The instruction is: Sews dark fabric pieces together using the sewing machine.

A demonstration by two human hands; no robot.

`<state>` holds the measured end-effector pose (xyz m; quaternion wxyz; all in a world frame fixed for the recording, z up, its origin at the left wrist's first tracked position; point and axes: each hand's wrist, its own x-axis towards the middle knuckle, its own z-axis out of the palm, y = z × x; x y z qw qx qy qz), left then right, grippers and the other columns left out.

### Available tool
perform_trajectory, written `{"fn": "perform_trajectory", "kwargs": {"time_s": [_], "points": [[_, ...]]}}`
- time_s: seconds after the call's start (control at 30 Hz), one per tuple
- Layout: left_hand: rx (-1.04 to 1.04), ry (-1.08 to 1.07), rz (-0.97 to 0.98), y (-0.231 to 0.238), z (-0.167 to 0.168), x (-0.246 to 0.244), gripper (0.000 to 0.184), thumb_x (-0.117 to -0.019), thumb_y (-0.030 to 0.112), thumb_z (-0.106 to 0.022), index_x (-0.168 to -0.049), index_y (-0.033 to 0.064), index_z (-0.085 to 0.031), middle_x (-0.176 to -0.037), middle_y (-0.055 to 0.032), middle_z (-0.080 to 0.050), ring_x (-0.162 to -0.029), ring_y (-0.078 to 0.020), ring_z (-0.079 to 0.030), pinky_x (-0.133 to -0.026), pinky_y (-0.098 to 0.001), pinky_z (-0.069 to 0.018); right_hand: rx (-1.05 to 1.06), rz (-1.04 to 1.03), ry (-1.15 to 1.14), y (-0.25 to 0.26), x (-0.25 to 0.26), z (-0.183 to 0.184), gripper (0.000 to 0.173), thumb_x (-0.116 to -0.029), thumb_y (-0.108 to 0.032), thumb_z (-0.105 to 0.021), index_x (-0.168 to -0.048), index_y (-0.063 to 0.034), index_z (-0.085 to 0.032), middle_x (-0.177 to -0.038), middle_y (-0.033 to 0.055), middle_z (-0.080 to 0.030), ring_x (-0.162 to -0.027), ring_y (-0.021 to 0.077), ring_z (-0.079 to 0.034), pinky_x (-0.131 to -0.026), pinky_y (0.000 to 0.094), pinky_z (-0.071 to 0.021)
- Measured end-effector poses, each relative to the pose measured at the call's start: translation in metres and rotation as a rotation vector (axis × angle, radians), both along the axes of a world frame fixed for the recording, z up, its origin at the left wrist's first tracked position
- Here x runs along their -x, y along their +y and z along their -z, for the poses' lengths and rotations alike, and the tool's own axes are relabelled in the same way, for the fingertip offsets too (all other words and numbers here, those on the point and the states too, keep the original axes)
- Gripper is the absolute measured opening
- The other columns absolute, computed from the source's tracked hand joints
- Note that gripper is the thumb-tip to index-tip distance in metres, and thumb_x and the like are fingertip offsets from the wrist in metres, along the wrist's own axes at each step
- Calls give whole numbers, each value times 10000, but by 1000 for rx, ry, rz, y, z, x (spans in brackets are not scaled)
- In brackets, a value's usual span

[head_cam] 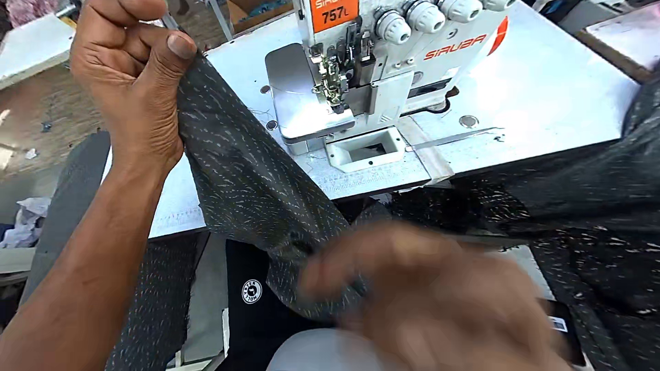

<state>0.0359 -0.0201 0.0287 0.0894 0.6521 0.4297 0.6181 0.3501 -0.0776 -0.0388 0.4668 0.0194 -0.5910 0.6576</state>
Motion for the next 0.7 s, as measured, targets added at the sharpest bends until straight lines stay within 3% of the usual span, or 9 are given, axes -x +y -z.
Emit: {"fn": "perform_trajectory", "kwargs": {"time_s": [0.07, 0.13, 0.17, 0.23, 0.3, 0.7], "points": [[-24, -10, 6, -2, -2, -2, 252, -959, 85, -706, -1166, 122, -567, -880, 121, -698, -800, -35, -693, -779, -231, -611, -161, 310, -302, 60, 23, 26, 274, -976, -281, -697, -1122, -50, -694, -1131, 41, -706, -986, 125, -697, -832, 305, -619], [-40, -11, 27, -1, -4, -4, 264, -957, 92, -710, -1177, 119, -566, -888, 119, -698, -804, -31, -690, -774, -225, -608, -217, 441, -519, 94, 51, 46, 431, -923, -333, -740, -1237, -46, -667, -1141, 58, -697, -974, 129, -695, -837, 330, -611], [-44, -12, 33, -1, -5, -6, 269, -956, 97, -714, -1180, 121, -567, -893, 121, -698, -810, -29, -688, -779, -222, -605, -229, 430, -537, 101, 64, 50, 402, -928, -304, -739, -1226, -40, -683, -1107, 58, -715, -932, 117, -706, -815, 318, -617], [-57, -4, 43, 0, -5, -9, 281, -955, 95, -715, -1188, 127, -561, -910, 126, -700, -829, -26, -689, -794, -220, -601, -193, 352, -441, 104, 83, 52, 193, -960, -173, -709, -1083, -27, -740, -925, 39, -741, -762, 78, -696, -696, 266, -611], [-74, 6, 38, 2, -6, -8, 298, -950, 97, -721, -1198, 139, -561, -930, 131, -709, -841, -22, -692, -798, -215, -598, -130, 306, -378, 99, 87, 50, 112, -972, -110, -686, -965, -25, -758, -823, 29, -723, -681, 69, -657, -625, 247, -572], [0, -99, 24, 38, 26, 0, 277, -939, 50, -722, -1173, 90, -579, -913, 74, -723, -816, -69, -711, -773, -254, -617, 89, 298, -366, 88, 69, 39, 59, -903, -57, -766, -921, -2, -762, -754, 62, -719, -613, 93, -647, -556, 242, -559]]}}
